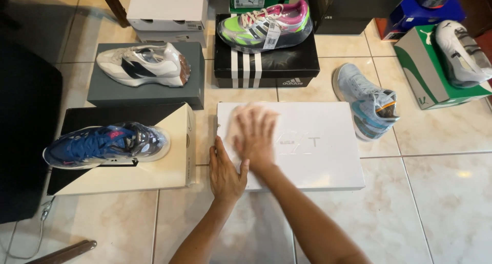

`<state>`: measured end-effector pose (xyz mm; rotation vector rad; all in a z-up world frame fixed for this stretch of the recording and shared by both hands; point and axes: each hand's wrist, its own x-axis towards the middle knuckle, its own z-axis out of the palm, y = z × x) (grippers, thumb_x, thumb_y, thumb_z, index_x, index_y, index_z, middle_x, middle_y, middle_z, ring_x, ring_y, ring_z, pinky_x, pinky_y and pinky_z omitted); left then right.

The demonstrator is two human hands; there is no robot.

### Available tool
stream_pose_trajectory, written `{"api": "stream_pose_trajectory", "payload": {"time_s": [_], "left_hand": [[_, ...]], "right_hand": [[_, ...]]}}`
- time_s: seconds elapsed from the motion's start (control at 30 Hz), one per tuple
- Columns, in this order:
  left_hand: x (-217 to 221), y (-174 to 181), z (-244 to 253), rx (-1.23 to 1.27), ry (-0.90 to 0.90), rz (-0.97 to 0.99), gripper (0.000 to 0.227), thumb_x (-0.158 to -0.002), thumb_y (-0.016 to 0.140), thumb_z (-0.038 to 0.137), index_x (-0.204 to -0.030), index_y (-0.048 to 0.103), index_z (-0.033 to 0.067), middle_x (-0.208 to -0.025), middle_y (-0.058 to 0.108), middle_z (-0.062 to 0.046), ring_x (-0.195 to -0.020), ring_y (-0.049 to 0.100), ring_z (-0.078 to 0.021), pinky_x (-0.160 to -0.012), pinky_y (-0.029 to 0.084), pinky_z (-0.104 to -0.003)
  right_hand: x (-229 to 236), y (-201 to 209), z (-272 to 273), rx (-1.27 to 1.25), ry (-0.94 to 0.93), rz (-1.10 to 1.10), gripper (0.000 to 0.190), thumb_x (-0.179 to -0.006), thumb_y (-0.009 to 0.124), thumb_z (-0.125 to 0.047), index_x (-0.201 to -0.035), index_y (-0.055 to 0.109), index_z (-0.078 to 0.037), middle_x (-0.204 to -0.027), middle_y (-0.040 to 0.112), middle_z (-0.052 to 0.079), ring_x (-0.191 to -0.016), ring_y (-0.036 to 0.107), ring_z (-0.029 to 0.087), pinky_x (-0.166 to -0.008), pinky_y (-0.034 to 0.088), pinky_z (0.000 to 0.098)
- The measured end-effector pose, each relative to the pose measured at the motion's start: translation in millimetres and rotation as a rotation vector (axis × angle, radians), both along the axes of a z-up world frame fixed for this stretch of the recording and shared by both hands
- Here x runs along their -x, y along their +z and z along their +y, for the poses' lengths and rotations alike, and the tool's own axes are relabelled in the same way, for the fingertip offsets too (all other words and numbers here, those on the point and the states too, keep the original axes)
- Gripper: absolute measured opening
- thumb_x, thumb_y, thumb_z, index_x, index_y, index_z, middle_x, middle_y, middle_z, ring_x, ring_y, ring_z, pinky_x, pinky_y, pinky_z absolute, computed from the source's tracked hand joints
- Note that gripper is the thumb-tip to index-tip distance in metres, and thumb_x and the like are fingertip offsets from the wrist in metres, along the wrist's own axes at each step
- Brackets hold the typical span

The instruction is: The person wipes the surfaces of white shoe boxes with a cloth. They rotate the boxes to clean multiple sides, including the top, sides, and bottom, and handle a light blue sneaker briefly before returning to wiping the boxes.

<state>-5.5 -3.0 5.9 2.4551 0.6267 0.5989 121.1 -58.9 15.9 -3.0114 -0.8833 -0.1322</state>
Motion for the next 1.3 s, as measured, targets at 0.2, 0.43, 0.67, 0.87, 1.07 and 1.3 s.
{"api": "stream_pose_trajectory", "payload": {"time_s": [0.2, 0.43, 0.67, 0.87, 1.07, 1.3], "left_hand": [[3, -9, 4, 0.002, 0.02, 0.045, 0.096, -0.096, 0.03, 0.064, -0.159, 0.016, -0.0078, -0.145, 0.046, -0.031, -0.138, 0.04, -0.0432, -0.111, 0.037, -0.049], [5, 5, -2, 0.165, 0.06, 0.029, 0.094, -0.096, 0.028, 0.066, -0.161, 0.017, -0.0008, -0.142, 0.044, -0.03, -0.133, 0.046, -0.0449, -0.109, 0.04, -0.05], [8, 5, -7, 0.201, 0.038, -0.031, 0.101, -0.092, 0.032, 0.07, -0.161, 0.015, -0.0013, -0.145, 0.04, -0.032, -0.139, 0.04, -0.0472, -0.112, 0.035, -0.054], [8, -15, -2, 0.218, 0.006, -0.036, 0.091, -0.096, 0.032, 0.06, -0.162, 0.01, 0.0003, -0.153, 0.035, -0.03, -0.141, 0.036, -0.0469, -0.114, 0.031, -0.056], [6, -9, -5, 0.204, 0.065, -0.019, 0.086, -0.096, 0.033, 0.056, -0.162, 0.014, 0.0035, -0.148, 0.042, -0.026, -0.141, 0.039, -0.0433, -0.114, 0.034, -0.053], [10, 17, -6, 0.162, 0.021, -0.041, 0.081, -0.101, 0.031, 0.052, -0.158, 0.013, -0.0029, -0.147, 0.04, -0.035, -0.131, 0.047, -0.0482, -0.105, 0.039, -0.056]], "right_hand": [[-23, -13, -28, -0.222, 0.309, -0.061, 0.073, -0.093, 0.055, -0.053, -0.16, 0.032, -0.036, -0.163, 0.033, 0.012, -0.147, 0.025, 0.054, -0.119, 0.021, 0.0643], [-110, -7, -156, -0.211, -0.391, -0.018, 0.062, -0.1, 0.042, -0.059, -0.158, 0.036, -0.037, -0.166, 0.03, 0.012, -0.145, 0.028, 0.059, -0.117, 0.016, 0.0694], [-73, 22, -73, -0.132, -0.492, -0.06, 0.065, -0.103, 0.039, -0.051, -0.163, 0.029, -0.027, -0.166, 0.027, 0.025, -0.145, 0.016, 0.065, -0.118, 0.003, 0.0725], [-10, 23, 25, -0.149, 0.12, 0.178, 0.059, -0.102, 0.027, -0.055, -0.16, 0.027, -0.042, -0.17, 0.018, 0.01, -0.151, 0.01, 0.055, -0.12, 0.004, 0.0679], [-7, 2, 16, -0.195, 0.268, 0.092, 0.061, -0.098, 0.038, -0.058, -0.157, 0.03, -0.043, -0.165, 0.027, 0.007, -0.147, 0.026, 0.051, -0.12, 0.02, 0.0643], [-8, -18, 20, -0.211, 0.227, 0.087, 0.064, -0.102, 0.029, -0.057, -0.159, 0.028, -0.029, -0.168, 0.015, 0.014, -0.152, 0.006, 0.046, -0.122, -0.001, 0.0603]]}}
